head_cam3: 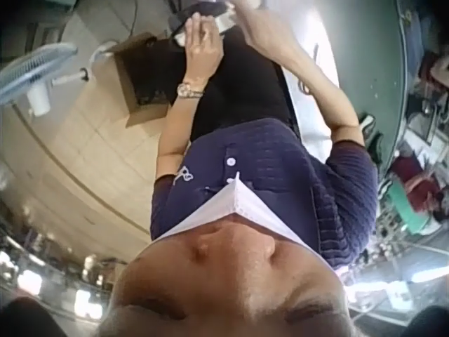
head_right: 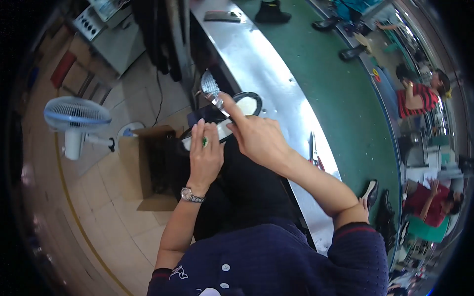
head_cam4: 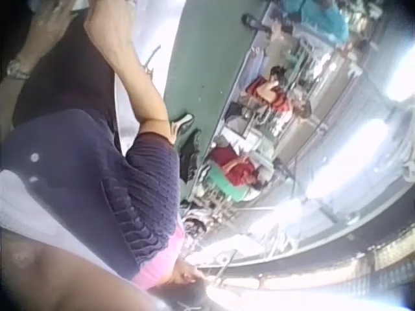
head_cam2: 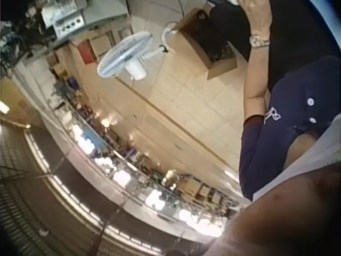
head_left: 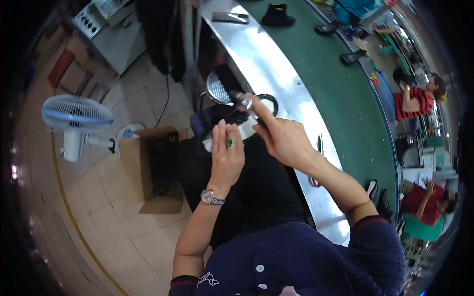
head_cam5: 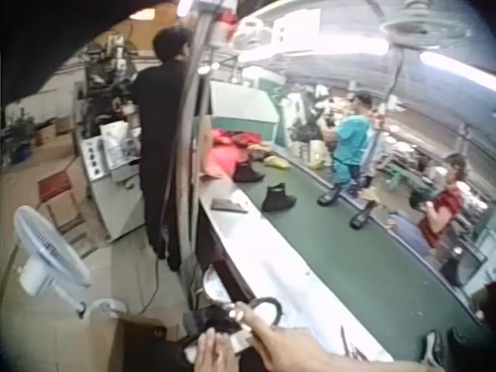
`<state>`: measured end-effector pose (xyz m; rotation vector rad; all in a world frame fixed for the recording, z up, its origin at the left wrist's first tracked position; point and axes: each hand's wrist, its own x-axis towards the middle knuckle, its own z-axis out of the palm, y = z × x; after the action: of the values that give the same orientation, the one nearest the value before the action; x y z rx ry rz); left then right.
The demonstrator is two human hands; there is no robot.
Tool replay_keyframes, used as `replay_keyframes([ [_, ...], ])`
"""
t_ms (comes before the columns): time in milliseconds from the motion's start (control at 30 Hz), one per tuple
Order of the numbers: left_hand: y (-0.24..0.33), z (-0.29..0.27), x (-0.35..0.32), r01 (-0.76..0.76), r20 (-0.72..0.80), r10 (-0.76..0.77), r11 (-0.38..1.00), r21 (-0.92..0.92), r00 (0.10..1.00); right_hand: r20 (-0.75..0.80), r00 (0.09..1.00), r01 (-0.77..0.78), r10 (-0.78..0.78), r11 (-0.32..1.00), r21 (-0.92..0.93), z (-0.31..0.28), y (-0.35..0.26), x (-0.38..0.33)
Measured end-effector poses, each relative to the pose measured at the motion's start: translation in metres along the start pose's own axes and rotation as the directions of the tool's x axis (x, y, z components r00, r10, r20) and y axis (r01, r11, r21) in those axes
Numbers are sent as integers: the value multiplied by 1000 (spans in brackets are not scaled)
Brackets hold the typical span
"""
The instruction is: Trimming excess material or thread from a shoe using scissors and pliers at an assembly line.
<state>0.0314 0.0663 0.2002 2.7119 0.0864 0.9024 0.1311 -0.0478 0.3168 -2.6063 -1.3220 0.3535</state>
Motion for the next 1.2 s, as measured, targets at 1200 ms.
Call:
replay_keyframes([
  [1200,14,-92,-78,775,380,-690,446,-449,617,465,885,-251,17,860,445,-7,-18,-34],
])
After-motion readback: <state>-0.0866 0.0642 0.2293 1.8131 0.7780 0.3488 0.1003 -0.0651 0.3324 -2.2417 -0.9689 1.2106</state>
